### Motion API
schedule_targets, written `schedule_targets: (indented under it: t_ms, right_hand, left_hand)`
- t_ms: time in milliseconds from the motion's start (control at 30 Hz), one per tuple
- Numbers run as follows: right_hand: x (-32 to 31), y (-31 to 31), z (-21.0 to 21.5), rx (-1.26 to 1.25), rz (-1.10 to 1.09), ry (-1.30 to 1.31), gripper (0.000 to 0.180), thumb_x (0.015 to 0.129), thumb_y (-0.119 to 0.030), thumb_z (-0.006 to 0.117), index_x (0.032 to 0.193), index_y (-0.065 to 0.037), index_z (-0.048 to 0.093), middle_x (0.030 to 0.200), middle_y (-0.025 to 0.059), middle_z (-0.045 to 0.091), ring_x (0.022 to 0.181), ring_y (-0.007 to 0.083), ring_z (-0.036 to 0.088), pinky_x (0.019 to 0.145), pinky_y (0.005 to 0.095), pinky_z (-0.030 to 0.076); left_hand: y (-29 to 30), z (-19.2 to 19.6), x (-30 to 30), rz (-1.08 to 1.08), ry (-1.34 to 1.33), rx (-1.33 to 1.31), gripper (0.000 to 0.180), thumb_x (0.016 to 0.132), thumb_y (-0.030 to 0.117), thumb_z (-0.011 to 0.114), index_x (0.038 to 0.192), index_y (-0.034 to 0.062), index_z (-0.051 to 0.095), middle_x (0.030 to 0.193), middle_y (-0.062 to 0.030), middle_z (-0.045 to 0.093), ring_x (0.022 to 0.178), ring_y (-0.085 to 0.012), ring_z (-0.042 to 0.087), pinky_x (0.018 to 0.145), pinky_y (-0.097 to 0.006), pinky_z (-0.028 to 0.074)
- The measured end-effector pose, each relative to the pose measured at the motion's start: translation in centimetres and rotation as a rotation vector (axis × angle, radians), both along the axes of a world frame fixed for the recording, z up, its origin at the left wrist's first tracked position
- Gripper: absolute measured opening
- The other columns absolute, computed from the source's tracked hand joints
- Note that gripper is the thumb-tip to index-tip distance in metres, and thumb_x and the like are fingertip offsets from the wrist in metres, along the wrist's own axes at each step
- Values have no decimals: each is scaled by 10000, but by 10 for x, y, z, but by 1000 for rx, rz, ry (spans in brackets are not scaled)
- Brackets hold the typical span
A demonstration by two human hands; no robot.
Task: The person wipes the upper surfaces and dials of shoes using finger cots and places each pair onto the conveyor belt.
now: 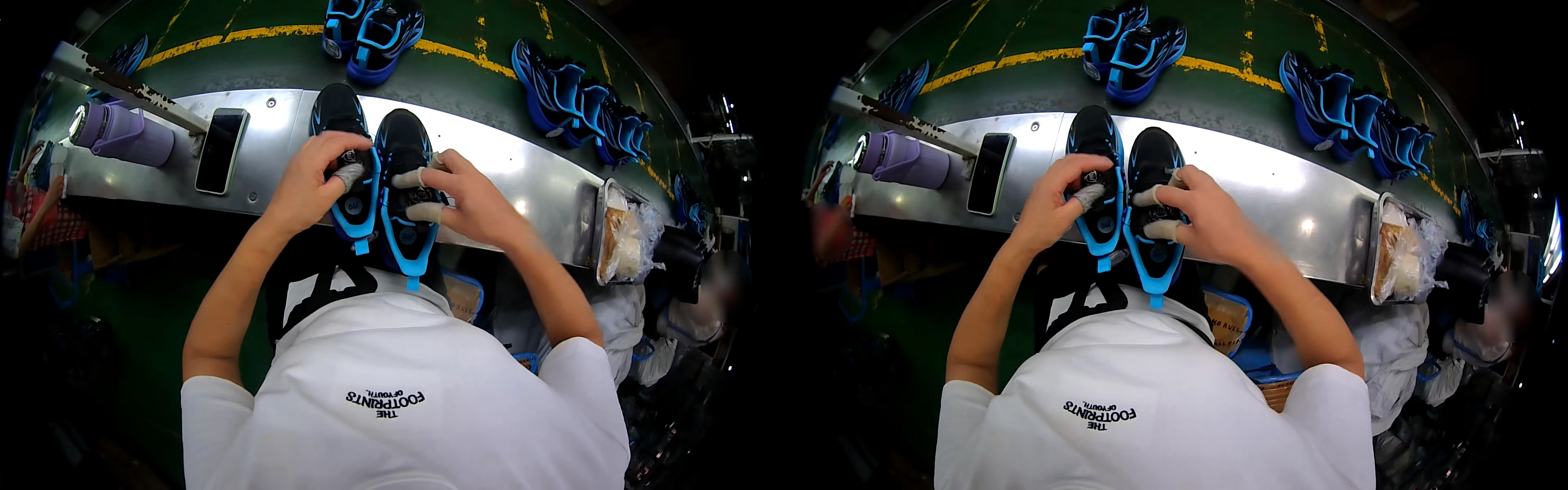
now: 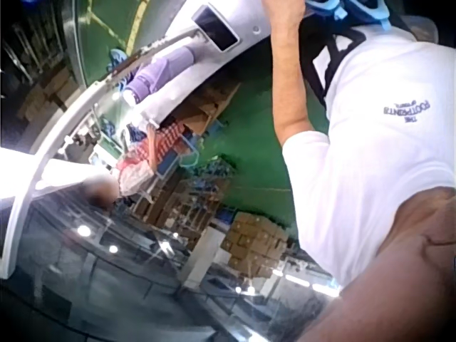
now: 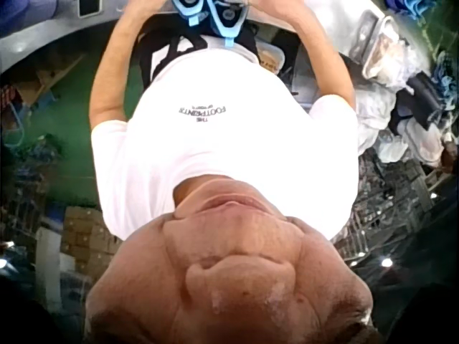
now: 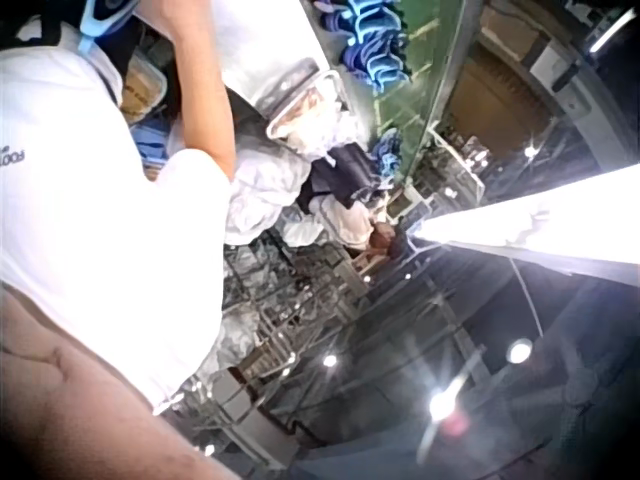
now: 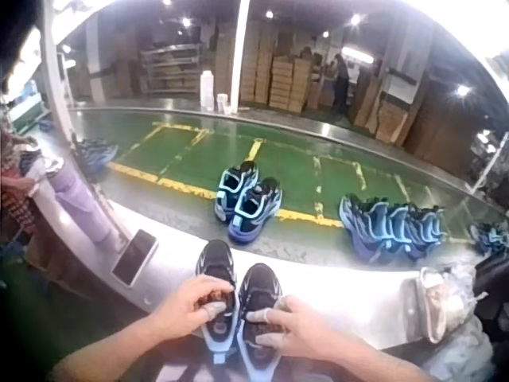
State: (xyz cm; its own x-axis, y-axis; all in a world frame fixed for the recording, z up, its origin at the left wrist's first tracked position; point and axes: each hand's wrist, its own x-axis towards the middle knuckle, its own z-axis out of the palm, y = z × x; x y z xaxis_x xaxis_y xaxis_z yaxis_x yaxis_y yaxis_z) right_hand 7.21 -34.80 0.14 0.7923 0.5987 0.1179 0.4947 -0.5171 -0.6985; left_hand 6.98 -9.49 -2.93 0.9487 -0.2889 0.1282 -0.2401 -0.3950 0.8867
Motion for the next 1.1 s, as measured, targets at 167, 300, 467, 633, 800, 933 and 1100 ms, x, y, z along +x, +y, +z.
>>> schedule_targets:
  t_ms: [167, 300, 467, 633, 800, 933, 1100]
  right_hand:
    - [-4, 1, -6, -121, -7, 16, 322, 760, -177, 765, 1072, -124, 705, 844, 88, 552, 787, 251, 580, 710, 351, 486]
    - [5, -6, 2, -240, -59, 102, 396, 760, -170, 766, 1149, -159, 693, 942, 99, 543, 885, 258, 574, 813, 342, 484]
    - [6, -9, -5, -51, 132, 81, 413, 766, -178, 766, 1163, -115, 672, 924, 108, 540, 870, 271, 567, 789, 349, 477]
    - [-1, -16, -9, -249, -22, -5, 378, 791, -223, 752, 1146, -118, 675, 856, 106, 568, 778, 244, 563, 698, 336, 466]
    - [13, -13, 2, -6, 91, 204, 430, 825, -178, 719, 1248, -166, 645, 908, 58, 575, 812, 177, 547, 737, 298, 474]
    - [15, -16, 8, -71, 185, 351, 423, 832, -143, 702, 1251, -169, 645, 925, 64, 563, 839, 175, 551, 740, 290, 473]
    - [4, -15, -5, -38, 164, 261, 396, 821, -136, 708, 1215, -154, 669, 921, 74, 560, 827, 179, 572, 728, 299, 473]
  left_hand:
    - [-12, -2, -4, 110, -43, 131, 426, 733, -62, 575, 1134, 68, 637, 1000, -55, 583, 840, -164, 535, 758, -265, 447]
    - [-10, 9, -8, 137, -383, 353, 346, 751, -53, 576, 1072, 45, 659, 1076, -91, 621, 888, -177, 591, 788, -283, 483]
    - [-44, 32, -57, -53, 492, -88, 148, 944, 98, 572, 1014, 11, 669, 929, -64, 638, 749, -111, 611, 659, -251, 510]
    - [-65, 28, -78, -71, 1127, -452, 292, 984, 130, 504, 1215, -40, 555, 1048, -142, 637, 769, -174, 649, 653, -284, 552]
    - [-86, 19, -75, 276, 1206, -1098, 306, 996, 134, 465, 1261, -20, 480, 1278, -206, 539, 905, -260, 670, 645, -319, 569]
    - [-97, 8, -78, 260, 1089, -1014, 269, 999, 149, 466, 1212, -13, 495, 1263, -216, 551, 949, -262, 673, 636, -312, 574]
    - [-98, 4, -73, 121, 1047, -605, 257, 1012, 139, 439, 1210, -23, 468, 1093, -219, 641, 789, -236, 703, 629, -296, 577]
